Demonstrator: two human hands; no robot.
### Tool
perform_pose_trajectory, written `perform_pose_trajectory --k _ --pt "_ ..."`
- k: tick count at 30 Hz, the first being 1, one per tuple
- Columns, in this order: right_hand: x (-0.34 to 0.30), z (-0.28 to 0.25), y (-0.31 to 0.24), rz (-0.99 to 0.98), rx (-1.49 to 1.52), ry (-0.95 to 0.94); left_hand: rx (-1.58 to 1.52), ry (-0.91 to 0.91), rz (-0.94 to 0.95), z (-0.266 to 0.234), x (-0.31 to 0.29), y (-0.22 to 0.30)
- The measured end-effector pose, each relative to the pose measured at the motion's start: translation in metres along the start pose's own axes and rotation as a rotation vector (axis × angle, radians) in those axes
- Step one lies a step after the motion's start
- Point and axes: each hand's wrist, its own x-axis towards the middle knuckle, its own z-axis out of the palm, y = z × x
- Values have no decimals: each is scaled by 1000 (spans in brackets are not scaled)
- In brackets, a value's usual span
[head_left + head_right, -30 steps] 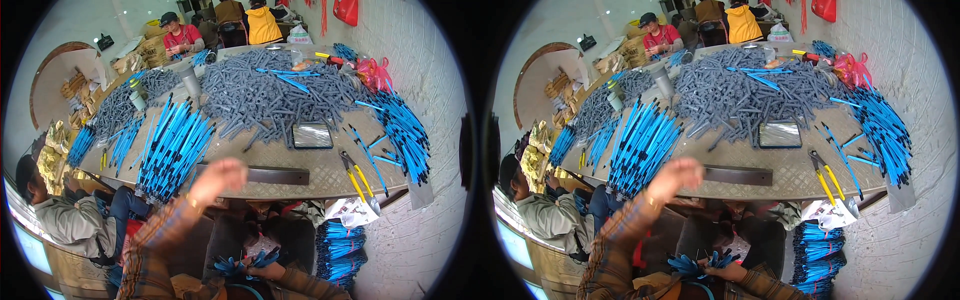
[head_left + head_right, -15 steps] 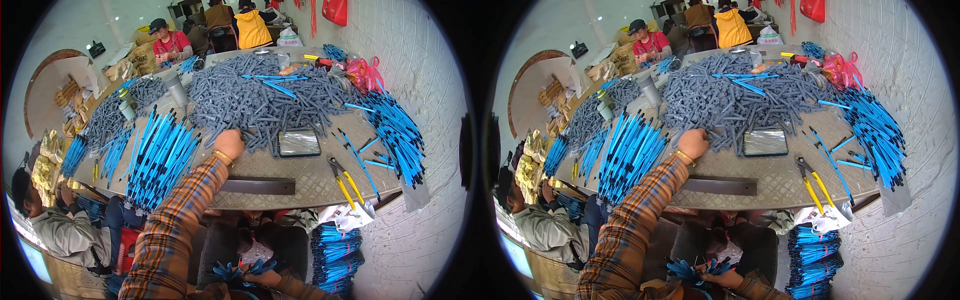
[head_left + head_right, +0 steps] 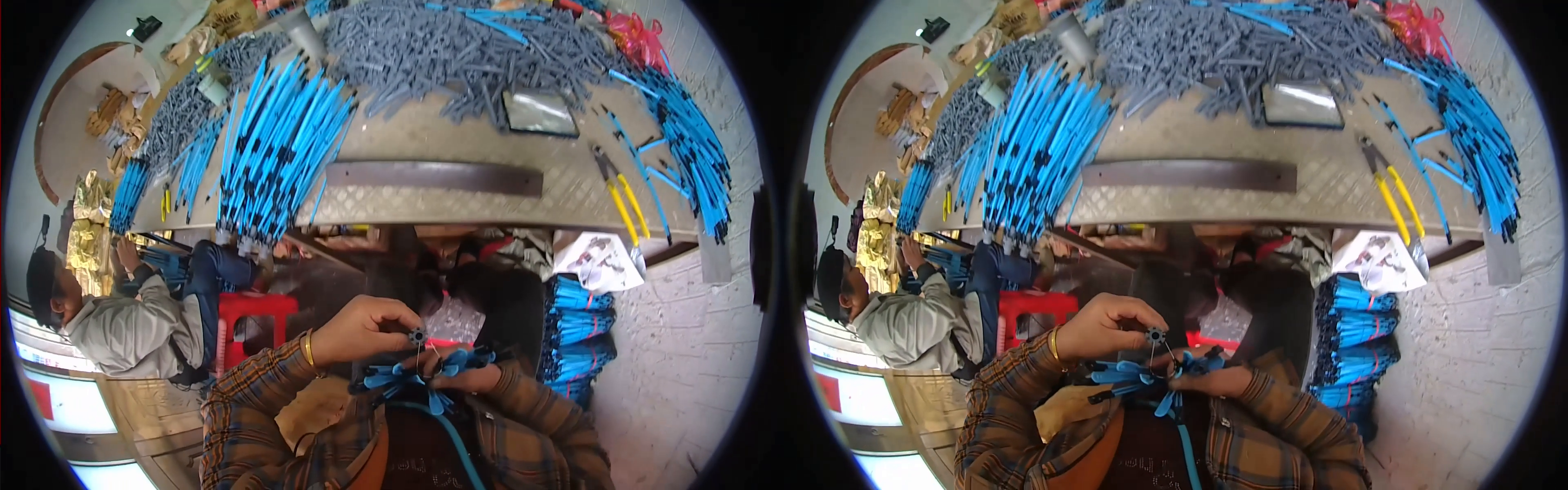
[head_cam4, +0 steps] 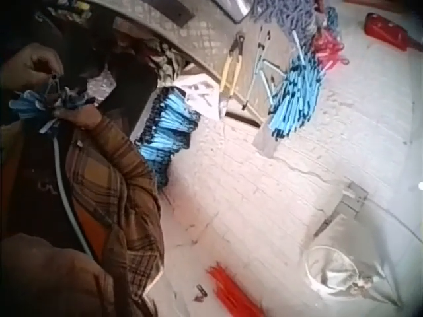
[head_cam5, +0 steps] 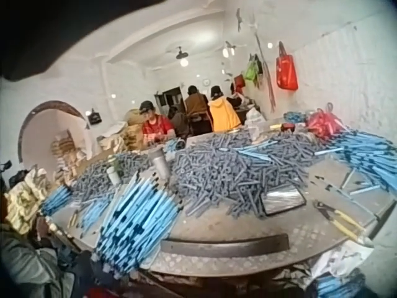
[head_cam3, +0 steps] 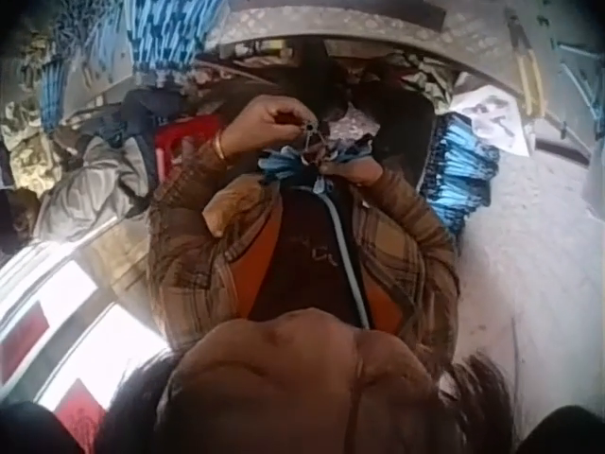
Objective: The person bundles plastic components with rubber bands, using pliers to assist in the bundling, then places the bundled items into a sorting bin.
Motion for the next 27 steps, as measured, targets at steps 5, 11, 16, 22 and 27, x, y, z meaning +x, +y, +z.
perform_pose_trajectory --k 5,11,16,22,27 --pt "8 7 -4 27 -101 75 -240 -44 -111 7 -19 -20" --pt "7 11 7 111 -305 121 -214 -81 -1 5 -24 -20" --pt "12 17 8 39 -287 154 -95 -130 95 1 -26 -21" --pt "14 19 4 -8 -330 184 -119 -154 174 -1 -23 -27" --pt "16 19 7 -3 -324 153 -110 -215 277 -2 -22 -29"
